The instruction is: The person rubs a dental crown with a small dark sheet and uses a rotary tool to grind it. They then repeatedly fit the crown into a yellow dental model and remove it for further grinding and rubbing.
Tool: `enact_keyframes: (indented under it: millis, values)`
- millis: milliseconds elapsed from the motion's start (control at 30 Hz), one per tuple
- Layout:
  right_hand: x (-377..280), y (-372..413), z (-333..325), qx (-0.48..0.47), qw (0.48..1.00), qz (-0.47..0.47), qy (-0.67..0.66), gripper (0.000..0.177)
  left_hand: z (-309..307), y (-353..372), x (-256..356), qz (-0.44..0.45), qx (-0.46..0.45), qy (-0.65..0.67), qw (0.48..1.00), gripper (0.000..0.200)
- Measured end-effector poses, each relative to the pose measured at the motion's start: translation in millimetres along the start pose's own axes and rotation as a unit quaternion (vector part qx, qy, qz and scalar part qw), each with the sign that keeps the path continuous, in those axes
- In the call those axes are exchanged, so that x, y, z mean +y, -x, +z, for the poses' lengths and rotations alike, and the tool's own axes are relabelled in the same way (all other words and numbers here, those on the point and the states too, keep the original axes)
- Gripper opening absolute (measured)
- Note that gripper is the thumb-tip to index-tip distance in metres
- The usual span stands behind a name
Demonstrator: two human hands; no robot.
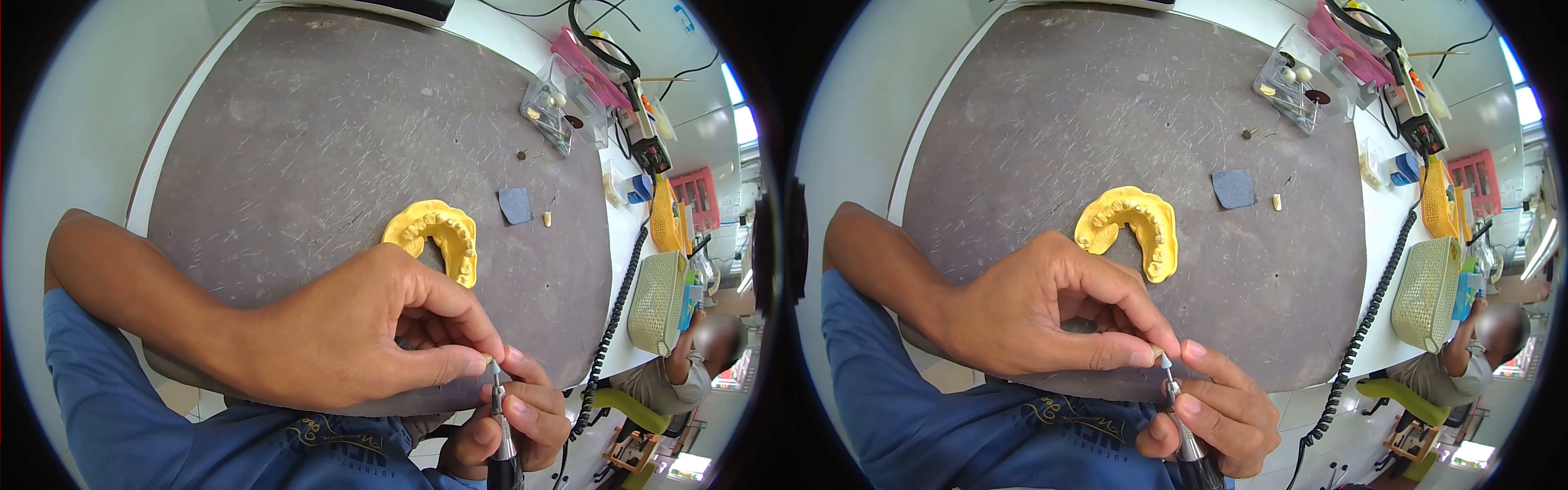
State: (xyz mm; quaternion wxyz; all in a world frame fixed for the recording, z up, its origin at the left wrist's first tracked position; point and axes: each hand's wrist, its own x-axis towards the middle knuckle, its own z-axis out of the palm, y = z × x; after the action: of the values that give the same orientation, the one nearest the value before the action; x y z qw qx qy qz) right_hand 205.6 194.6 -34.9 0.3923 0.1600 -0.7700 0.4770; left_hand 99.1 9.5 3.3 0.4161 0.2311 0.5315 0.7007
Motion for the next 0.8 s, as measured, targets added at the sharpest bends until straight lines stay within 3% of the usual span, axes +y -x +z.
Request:
enact_keyframes:
  millis: [367, 433, 800]
  values:
    - [-1.5, 1.7, -4.7, -0.005, 1.000, -0.008, -0.013, 0.024, 1.4, 1.3, -0.8, 0.008, 0.002, 0.000, 1.000, 0.020]
    - [-9.3, 4.6, -13.1, -0.106, 0.991, 0.067, 0.048, 0.037, -0.9, -1.0, -0.3, 0.008, 0.000, -0.003, 1.000, 0.020]
    - [-9.7, 6.6, -12.3, -0.099, 0.991, 0.068, 0.052, 0.039, 0.1, 0.0, -1.3, 0.009, 0.002, -0.009, 1.000, 0.020]
